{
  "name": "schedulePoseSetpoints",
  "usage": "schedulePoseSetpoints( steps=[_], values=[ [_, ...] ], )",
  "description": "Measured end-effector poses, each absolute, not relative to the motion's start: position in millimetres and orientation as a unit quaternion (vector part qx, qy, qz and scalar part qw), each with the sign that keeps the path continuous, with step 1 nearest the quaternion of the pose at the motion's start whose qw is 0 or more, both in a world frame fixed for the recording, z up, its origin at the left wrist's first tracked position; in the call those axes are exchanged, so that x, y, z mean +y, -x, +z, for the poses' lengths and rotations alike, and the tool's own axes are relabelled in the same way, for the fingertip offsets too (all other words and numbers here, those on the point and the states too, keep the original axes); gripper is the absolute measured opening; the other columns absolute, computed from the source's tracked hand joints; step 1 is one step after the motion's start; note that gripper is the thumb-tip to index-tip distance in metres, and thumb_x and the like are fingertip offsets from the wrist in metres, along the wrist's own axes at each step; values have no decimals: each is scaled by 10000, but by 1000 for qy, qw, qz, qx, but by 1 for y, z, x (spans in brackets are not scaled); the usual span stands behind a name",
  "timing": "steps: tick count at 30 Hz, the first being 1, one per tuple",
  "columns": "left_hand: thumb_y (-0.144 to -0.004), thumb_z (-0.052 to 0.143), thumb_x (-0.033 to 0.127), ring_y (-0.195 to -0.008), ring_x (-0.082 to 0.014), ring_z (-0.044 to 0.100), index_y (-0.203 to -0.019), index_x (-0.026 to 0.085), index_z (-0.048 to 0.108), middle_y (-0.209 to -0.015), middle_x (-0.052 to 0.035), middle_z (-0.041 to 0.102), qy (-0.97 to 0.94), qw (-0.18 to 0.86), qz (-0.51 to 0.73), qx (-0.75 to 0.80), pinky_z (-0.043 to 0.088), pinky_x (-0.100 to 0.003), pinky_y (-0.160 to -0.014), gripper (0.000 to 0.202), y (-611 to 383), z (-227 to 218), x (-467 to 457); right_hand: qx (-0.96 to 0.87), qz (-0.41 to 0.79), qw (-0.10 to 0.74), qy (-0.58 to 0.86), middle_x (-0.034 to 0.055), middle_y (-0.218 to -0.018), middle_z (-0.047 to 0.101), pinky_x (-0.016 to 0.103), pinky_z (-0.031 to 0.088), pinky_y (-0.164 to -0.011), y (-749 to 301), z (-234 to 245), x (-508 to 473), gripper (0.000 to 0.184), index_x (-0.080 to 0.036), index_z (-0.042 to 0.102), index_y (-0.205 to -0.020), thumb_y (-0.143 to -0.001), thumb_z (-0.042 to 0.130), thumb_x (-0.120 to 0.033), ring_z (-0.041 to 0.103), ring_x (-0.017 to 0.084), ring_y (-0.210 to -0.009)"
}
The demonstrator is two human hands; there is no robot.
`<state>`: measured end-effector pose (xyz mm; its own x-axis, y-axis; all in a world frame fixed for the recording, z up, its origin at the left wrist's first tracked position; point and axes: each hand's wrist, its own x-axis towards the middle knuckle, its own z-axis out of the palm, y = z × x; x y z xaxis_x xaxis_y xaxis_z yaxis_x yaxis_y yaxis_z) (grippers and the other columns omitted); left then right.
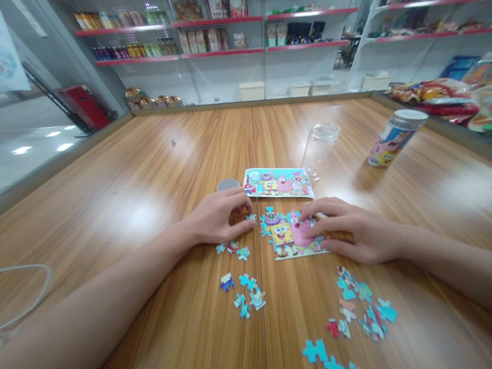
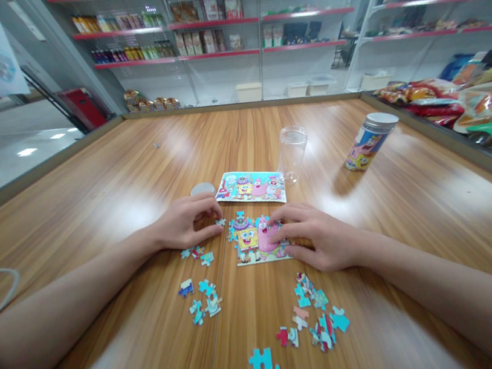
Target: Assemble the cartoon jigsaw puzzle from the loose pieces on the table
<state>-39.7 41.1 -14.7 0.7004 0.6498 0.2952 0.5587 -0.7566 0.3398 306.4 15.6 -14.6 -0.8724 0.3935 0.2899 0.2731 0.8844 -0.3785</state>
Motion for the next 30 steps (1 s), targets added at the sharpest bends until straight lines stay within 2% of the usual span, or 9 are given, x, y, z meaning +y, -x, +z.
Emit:
schedulePoseSetpoints(
  steps=[3, 8, 15, 24, 28, 30],
  values=[
    [-912, 613, 365, -791, -144, 567, -972, 184, 642, -907, -29, 630, -921, 120, 187, 319, 427, -261, -715, 192, 41, -15, 41, -954, 164, 183, 174, 93, -1375, 528, 402, 434, -1078, -306, -14, 15, 353, -241, 631, -1273, -926, 597, -188, 499, 209, -1286],
    [-874, 657, 360, -821, -151, 588, -1132, 191, 629, -916, -29, 631, -921, 141, 194, 306, 442, -251, -724, 310, 45, -14, 43, -953, 170, 187, 169, 97, -1368, 534, 404, 440, -1074, -305, -13, 15, 363, -238, 629, -1279, -921, 601, -185, 508, 215, -1278],
    [-875, 636, 284, -787, -147, 592, -1004, 175, 659, -878, -40, 652, -920, 133, 200, 309, 452, -245, -704, 170, 43, -16, 44, -953, 169, 188, 169, 102, -1358, 544, 392, 444, -1072, -304, -13, 15, 363, -232, 636, -1274, -916, 604, -184, 519, 215, -1269],
    [-893, 661, 345, -825, -141, 616, -969, 174, 660, -911, -42, 673, -916, 173, 204, 299, 461, -227, -722, 187, 43, -17, 45, -953, 169, 184, 171, 103, -1372, 530, 406, 440, -1076, -305, -14, 15, 358, -237, 631, -1275, -923, 595, -184, 504, 215, -1281],
    [-913, 640, 363, -708, -120, 557, -884, 164, 642, -808, -21, 634, -912, 179, 208, 305, 419, -229, -647, 201, 43, -16, 45, -952, 170, 187, 170, 101, -1373, 536, 410, 447, -1072, -305, -13, 15, 353, -237, 636, -1267, -920, 600, -182, 511, 219, -1276],
    [-937, 590, 303, -690, -118, 542, -931, 168, 657, -815, -24, 628, -915, 176, 212, 295, 409, -236, -643, 151, 43, -16, 45, -953, 168, 190, 168, 103, -1367, 544, 408, 453, -1069, -305, -13, 15, 350, -234, 640, -1262, -917, 604, -184, 515, 221, -1273]
  ],
)
